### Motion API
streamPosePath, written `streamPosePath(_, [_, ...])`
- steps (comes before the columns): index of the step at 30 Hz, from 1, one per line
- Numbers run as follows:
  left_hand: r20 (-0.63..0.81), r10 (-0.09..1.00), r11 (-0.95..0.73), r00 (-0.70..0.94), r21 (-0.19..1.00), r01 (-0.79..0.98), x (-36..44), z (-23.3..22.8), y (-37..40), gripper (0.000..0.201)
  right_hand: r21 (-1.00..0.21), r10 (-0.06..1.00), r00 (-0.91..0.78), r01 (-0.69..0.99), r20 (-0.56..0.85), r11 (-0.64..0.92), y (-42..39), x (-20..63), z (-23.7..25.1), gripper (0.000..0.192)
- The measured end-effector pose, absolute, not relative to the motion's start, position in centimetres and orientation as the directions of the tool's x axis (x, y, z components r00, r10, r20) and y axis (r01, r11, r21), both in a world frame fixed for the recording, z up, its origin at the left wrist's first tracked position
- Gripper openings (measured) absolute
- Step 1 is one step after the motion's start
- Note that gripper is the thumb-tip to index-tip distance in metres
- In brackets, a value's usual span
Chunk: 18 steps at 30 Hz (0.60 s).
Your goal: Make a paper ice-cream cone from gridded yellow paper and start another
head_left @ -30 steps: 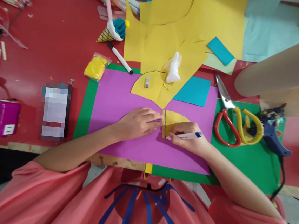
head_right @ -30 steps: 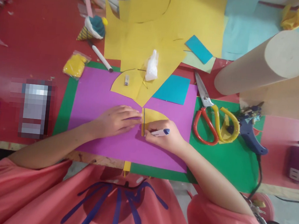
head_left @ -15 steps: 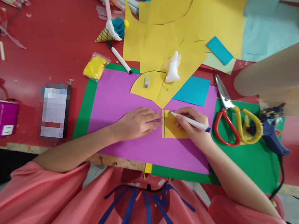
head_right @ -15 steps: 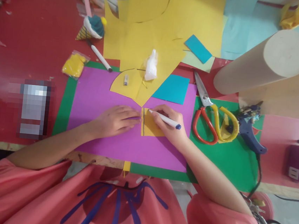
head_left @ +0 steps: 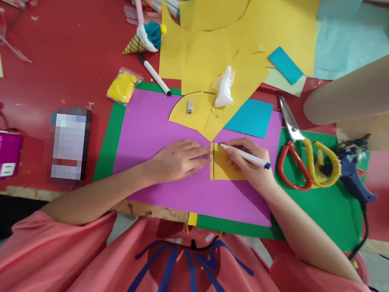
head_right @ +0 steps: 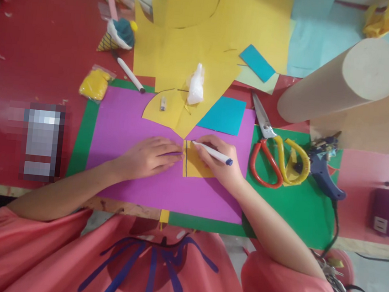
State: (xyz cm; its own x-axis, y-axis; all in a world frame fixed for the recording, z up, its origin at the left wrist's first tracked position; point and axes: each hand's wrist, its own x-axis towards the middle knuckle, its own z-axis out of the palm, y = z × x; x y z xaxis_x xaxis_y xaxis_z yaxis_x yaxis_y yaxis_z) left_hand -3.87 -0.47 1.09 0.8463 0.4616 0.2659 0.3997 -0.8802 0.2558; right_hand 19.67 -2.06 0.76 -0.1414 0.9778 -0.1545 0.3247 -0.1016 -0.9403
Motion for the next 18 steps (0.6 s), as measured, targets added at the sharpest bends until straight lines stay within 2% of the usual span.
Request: streamPosePath(18, [0.247, 0.463, -0.878, 0.851, 0.261, 0.401, -3.96, 1.03, -0.46, 0.022, -0.910, 0.972, -0.201, 0.413, -0.126, -0.032, -2.02, 19.75, 1.46, 0.019])
